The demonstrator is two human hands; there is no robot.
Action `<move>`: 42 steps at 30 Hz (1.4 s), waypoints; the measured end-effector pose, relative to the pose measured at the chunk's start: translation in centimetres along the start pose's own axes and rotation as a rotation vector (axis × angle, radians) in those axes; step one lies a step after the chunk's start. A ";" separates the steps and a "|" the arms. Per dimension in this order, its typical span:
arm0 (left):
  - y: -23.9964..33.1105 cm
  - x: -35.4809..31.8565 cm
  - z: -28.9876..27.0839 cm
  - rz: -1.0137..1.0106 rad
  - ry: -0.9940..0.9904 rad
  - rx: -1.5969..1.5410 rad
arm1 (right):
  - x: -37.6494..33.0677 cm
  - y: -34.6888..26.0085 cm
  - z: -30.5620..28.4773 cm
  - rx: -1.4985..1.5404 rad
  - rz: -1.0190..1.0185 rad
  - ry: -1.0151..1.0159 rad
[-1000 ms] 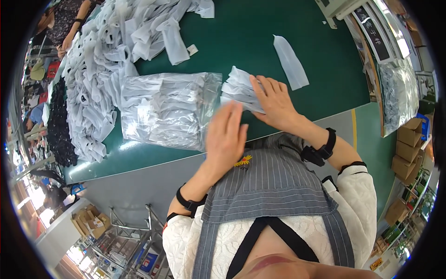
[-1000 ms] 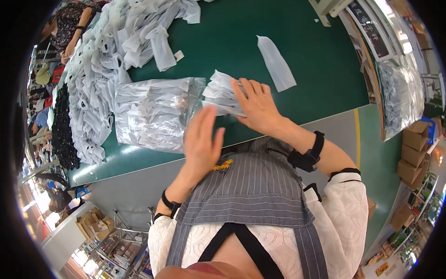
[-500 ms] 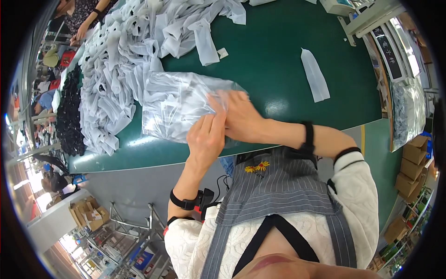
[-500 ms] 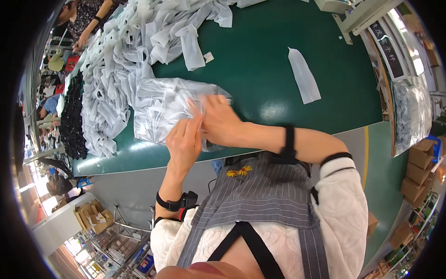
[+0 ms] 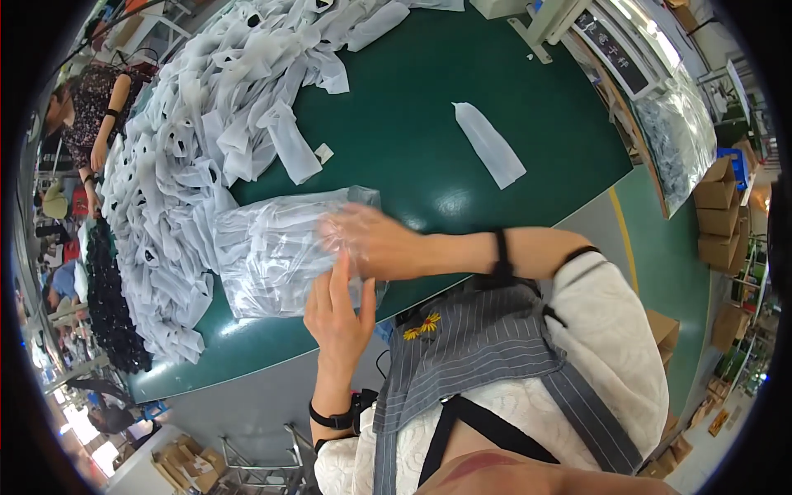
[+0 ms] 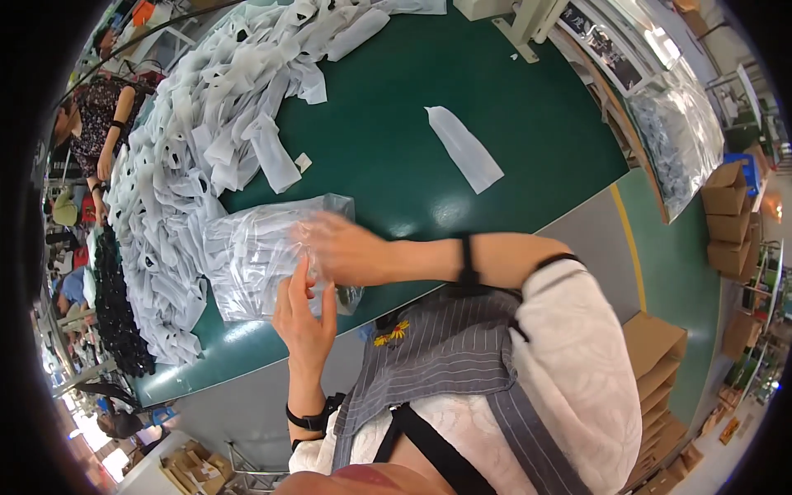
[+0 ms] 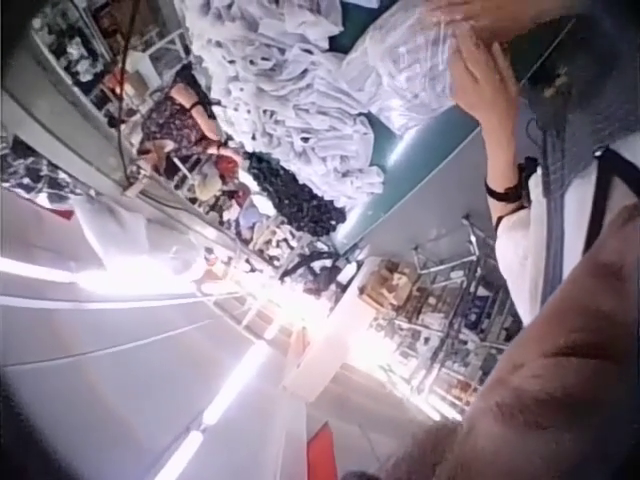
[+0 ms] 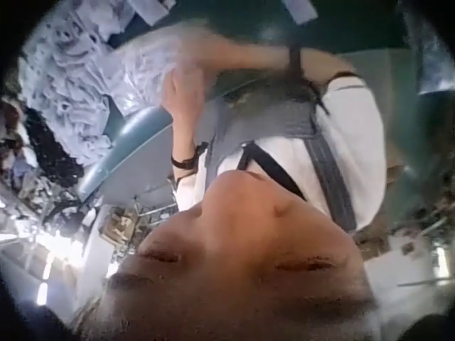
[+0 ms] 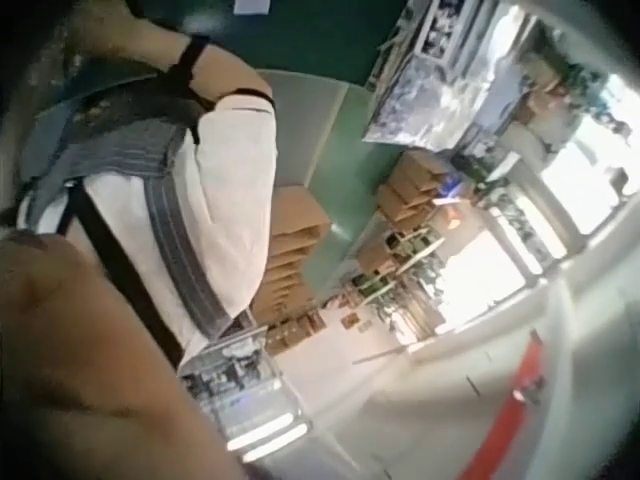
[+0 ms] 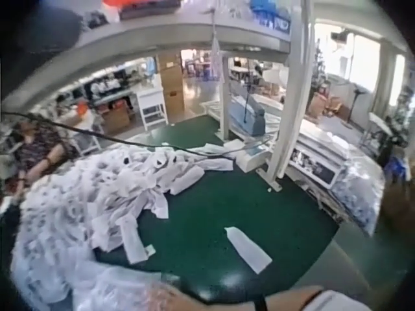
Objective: The person packages items by hand, picking up white foam sleeves, inserting black objects into them, and folding the sleeves. They then place the sleeved objects into a clear plastic bag and set the bag on a scale.
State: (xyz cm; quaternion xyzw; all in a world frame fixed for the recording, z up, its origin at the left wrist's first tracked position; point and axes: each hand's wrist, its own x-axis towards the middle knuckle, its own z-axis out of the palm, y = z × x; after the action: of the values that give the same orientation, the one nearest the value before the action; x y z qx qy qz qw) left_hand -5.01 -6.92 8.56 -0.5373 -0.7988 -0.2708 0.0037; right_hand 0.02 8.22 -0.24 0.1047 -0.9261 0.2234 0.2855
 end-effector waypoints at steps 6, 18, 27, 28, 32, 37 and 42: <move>2.6 4.2 7.7 0.269 0.025 -0.186 | -11.0 4.9 -14.7 -0.492 0.976 -0.182; 0.0 2.4 14.7 0.136 -0.186 -0.184 | -3.5 16.8 -14.5 0.853 0.805 -0.680; -0.1 1.7 13.9 -0.062 -0.125 -0.186 | 5.4 47.4 -11.9 -0.427 0.529 0.471; -0.2 1.5 14.0 -0.072 -0.139 -0.206 | 5.9 48.1 -11.2 -0.492 0.555 0.458; 0.2 1.4 13.7 -0.123 -0.180 -0.258 | 8.5 46.9 -9.6 -0.560 0.579 0.262; 0.3 0.8 13.8 -0.105 -0.197 -0.284 | 6.0 42.0 -7.2 -0.462 0.556 0.130; 0.1 1.0 13.8 -0.046 -0.126 -0.255 | 3.7 30.5 -5.4 -0.423 0.687 0.153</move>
State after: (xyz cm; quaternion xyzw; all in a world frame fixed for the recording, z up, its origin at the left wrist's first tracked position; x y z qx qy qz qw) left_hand -1.44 -0.02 -2.93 -0.5307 -0.7688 -0.3357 -0.1208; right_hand -10.21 37.29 -4.90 -0.2884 -0.9089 0.1176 0.2775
